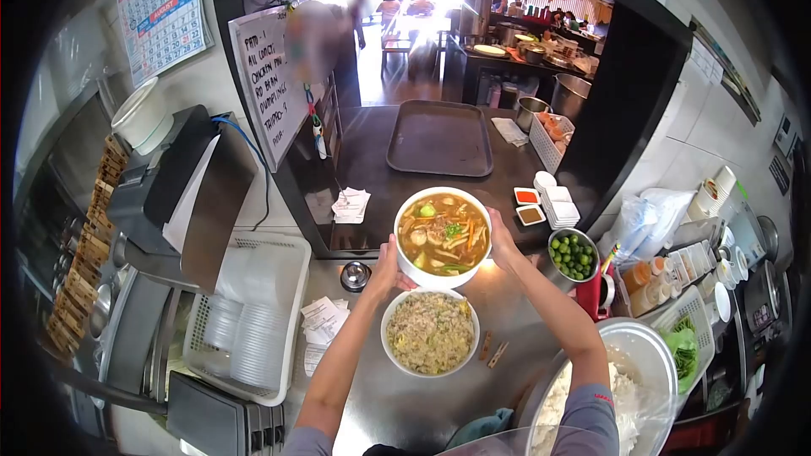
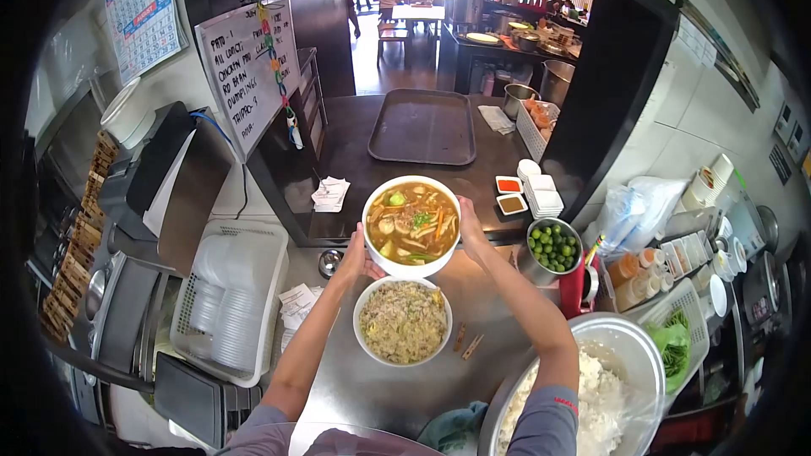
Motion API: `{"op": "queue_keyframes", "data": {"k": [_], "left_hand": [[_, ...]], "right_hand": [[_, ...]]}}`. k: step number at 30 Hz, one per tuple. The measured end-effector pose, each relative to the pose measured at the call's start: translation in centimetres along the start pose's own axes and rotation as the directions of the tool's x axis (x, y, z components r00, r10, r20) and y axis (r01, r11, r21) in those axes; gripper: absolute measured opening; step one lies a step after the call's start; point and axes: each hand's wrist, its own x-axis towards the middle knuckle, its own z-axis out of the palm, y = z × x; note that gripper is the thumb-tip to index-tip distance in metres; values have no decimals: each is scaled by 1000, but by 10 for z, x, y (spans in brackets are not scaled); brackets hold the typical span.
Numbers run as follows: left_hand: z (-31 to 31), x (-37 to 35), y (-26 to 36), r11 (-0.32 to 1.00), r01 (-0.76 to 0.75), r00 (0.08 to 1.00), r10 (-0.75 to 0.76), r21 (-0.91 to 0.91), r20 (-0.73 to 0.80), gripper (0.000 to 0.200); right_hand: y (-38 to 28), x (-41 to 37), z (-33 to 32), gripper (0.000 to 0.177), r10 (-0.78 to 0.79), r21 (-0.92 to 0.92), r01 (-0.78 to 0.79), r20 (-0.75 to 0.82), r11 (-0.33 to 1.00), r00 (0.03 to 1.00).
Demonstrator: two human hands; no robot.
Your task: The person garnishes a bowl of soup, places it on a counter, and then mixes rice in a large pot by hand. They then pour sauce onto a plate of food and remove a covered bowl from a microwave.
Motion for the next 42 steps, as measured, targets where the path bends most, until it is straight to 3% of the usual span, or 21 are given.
{"op": "queue_keyframes", "data": {"k": [2, 7, 14, 17, 19, 20, 21, 22, 23, 24, 25, 26, 27, 29, 31, 32, 33, 34, 36, 39, 42], "left_hand": [[-5, 29, -6, 999, 28, 998, -25, 45, -63, 70], [-18, 78, -9, 997, 34, 999, -31, 65, -43, 79], [-29, 121, -11, 988, 134, 989, -129, 74, -71, 79], [-41, 134, -21, 983, 181, 983, -181, 33, 21, 80], [-40, 141, -22, 957, 267, 963, -269, -116, -6, 78], [-47, 153, -30, 973, 188, 980, -194, -132, -33, 78], [-53, 164, -38, 984, 108, 991, -118, -145, -60, 78], [-84, 190, -54, 943, -89, 985, 132, 322, -114, 69], [-65, 152, -32, 931, -46, 982, 110, 362, -157, 61], [-45, 111, -8, 917, 0, 976, 87, 399, -199, 54], [-17, 65, 19, 895, -3, 963, 123, 447, -240, 50], [-16, 46, 19, 867, -179, 951, 273, 465, -143, 48], [-8, 23, 26, 848, -244, 931, 340, 471, -130, 43], [7, -29, 39, 803, -261, 916, 381, 535, -125, 33], [9, -64, 31, 752, -324, 909, 415, 574, -31, 24], [14, -86, 29, 775, -331, 916, 401, 538, -14, 21], [17, -104, 24, 776, -354, 914, 406, 522, 16, 21], [19, -121, 20, 776, -375, 911, 411, 507, 45, 21], [22, -156, 16, 757, -390, 911, 401, 525, 99, 21], [24, -210, 16, 702, -382, 919, 360, 601, 163, 21], [17, -257, 15, 656, -377, 922, 331, 654, 200, 23]], "right_hand": [[20, 31, 0, 42, 21, 15, -21, -13, 1000, 1000], [40, 84, 0, 45, 47, 5, -46, -91, 999, 995], [72, 123, -4, 48, 0, -155, -23, -149, 988, 989], [85, 140, -13, 56, 37, -138, -56, -135, 989, 990], [75, 137, -12, 61, 138, -77, -148, -126, 986, 982], [64, 128, -13, 68, 122, -54, -125, -47, 991, 991], [24, 103, 0, 69, 113, -221, -144, -145, 965, 983], [36, 122, -17, 70, -112, -520, 25, -137, 854, 984], [37, 126, -28, 70, -314, -727, 154, -88, 670, 945], [11, 103, -23, 61, -441, -890, 131, -86, 437, 893], [6, 109, -32, 43, -497, -887, 203, -34, 414, 867], [-10, 91, -32, 34, -424, -839, 251, 27, 483, 905], [-35, 68, -29, 25, -363, -780, 295, 94, 552, 927], [-61, 23, -24, 19, -84, -810, 188, 170, 555, 982], [-54, -15, -26, 19, 185, -870, 177, 289, 461, 939], [-48, -30, -30, 19, 471, -917, 78, 272, 391, 839], [63, 47, -94, 23, 942, -810, -578, -113, 98, 317], [71, -5, -72, 34, 848, -987, -117, 29, 107, 530], [20, -107, -19, 42, 831, -979, -159, -191, -125, 522], [54, -143, -21, 45, 805, -919, -368, -324, -142, 498], [105, -114, -59, 35, 888, -929, -368, -142, 33, 438]]}}
